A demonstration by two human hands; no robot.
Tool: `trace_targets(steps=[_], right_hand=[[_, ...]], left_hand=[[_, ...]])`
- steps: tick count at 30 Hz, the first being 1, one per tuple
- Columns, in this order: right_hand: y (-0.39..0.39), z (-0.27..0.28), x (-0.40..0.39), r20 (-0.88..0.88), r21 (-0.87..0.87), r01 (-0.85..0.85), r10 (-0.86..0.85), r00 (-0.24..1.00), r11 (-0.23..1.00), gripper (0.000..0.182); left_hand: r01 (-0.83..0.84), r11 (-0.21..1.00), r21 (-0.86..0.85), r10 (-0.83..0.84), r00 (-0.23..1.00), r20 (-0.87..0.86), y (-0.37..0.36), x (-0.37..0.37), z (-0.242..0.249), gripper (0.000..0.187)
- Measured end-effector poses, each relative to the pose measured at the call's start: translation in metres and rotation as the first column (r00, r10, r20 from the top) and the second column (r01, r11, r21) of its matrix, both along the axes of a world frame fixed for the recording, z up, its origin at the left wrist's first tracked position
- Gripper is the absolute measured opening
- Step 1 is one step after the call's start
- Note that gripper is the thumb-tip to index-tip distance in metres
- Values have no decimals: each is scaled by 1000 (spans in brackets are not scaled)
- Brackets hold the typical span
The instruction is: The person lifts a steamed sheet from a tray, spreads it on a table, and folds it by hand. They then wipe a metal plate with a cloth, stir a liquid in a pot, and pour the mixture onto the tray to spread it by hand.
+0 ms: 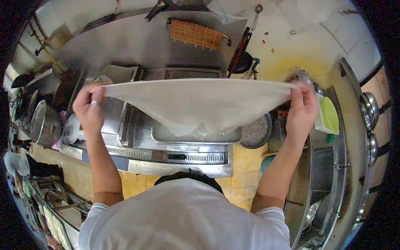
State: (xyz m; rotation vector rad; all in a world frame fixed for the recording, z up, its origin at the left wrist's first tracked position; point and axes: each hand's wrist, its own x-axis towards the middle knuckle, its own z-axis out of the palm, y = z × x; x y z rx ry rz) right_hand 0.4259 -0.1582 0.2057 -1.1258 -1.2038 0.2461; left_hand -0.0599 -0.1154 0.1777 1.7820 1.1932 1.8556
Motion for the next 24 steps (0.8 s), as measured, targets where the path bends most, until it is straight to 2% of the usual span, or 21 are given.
trace_targets(steps=[1, 2, 3, 4, 5, 6, 7, 8, 9, 10, 11, 13, 14, 16, 18, 19, 20, 21, 23, 24], right_hand=[[-6, -6, 3, 18, -17, 29, -28, 999, 999, 11], [-13, -13, 6, 37, -35, 60, -58, 998, 998, 11], [-17, -21, 6, 40, -48, 2, 0, 999, 999, 10], [-21, -29, 6, 122, -80, 14, -5, 992, 997, 11], [-21, -41, 3, 62, -204, 46, -34, 997, 978, 12], [-16, -54, 3, 5, -327, 67, -69, 998, 943, 14], [-4, -75, 7, 18, -406, 57, -54, 998, 912, 15], [7, -95, 10, 30, -483, 47, -37, 999, 874, 16], [20, -103, 6, -24, -561, 4, -21, 999, 828, 17], [38, -110, 2, -79, -632, -42, -10, 997, 774, 19], [69, -135, 11, -153, -586, -109, 22, 988, 803, 17], [132, -162, 9, -343, -440, -186, 27, 939, 878, 15], [154, -166, -2, -457, -337, -183, 9, 889, 923, 14], [187, -220, 30, -671, -202, -479, 236, 703, 854, 11], [194, -254, 32, -451, -406, -440, 243, 858, 801, 28], [181, -269, 15, -53, -605, -169, 173, 984, 778, 42], [156, -268, -4, 122, -720, -79, 238, 964, 689, 51], [123, -263, -23, 282, -803, 38, 322, 904, 595, 60], [80, -317, -40, 635, -637, 218, 344, 692, 739, 57], [64, -334, -41, 759, -545, 294, 314, 571, 785, 53]], left_hand=[[0, 999, 36, -3, 997, 71, -4, 0, 3, 16], [27, 999, -35, -22, 990, 136, -7, 0, -2, 15], [58, 994, -97, -37, 978, 203, -10, 2, -10, 14], [92, 984, -151, -49, 962, 270, -9, 3, -19, 14], [85, 971, -224, -7, 945, 327, 0, 5, -38, 12], [186, 946, -267, -69, 917, 392, 8, 7, -52, 11], [260, 870, -419, -23, 869, 493, 19, 11, -68, 10], [328, 818, -471, -31, 845, 534, 36, 17, -87, 10], [368, 754, -544, 35, 805, 592, 51, 29, -93, 11], [443, 727, -525, 14, 755, 656, 79, 33, -117, 13], [446, 737, -507, 46, 715, 697, 107, 44, -131, 14], [547, 786, -287, -26, 494, 869, 169, 62, -155, 16], [498, 822, -276, 16, 465, 885, 188, 67, -163, 14], [392, 885, -251, 84, 394, 915, 217, 74, -170, 11], [362, 845, -393, 78, 644, 761, 200, 86, -179, 9], [330, 823, -463, 70, 750, 658, 183, 87, -188, 8], [319, 796, -514, -63, 888, 455, 170, 84, -218, 9], [296, 774, -560, -203, 954, 223, 151, 82, -250, 10], [145, 678, -721, -333, 935, -125, 97, 87, -274, 10], [74, 782, -619, -367, 857, -360, 78, 90, -292, 11]])
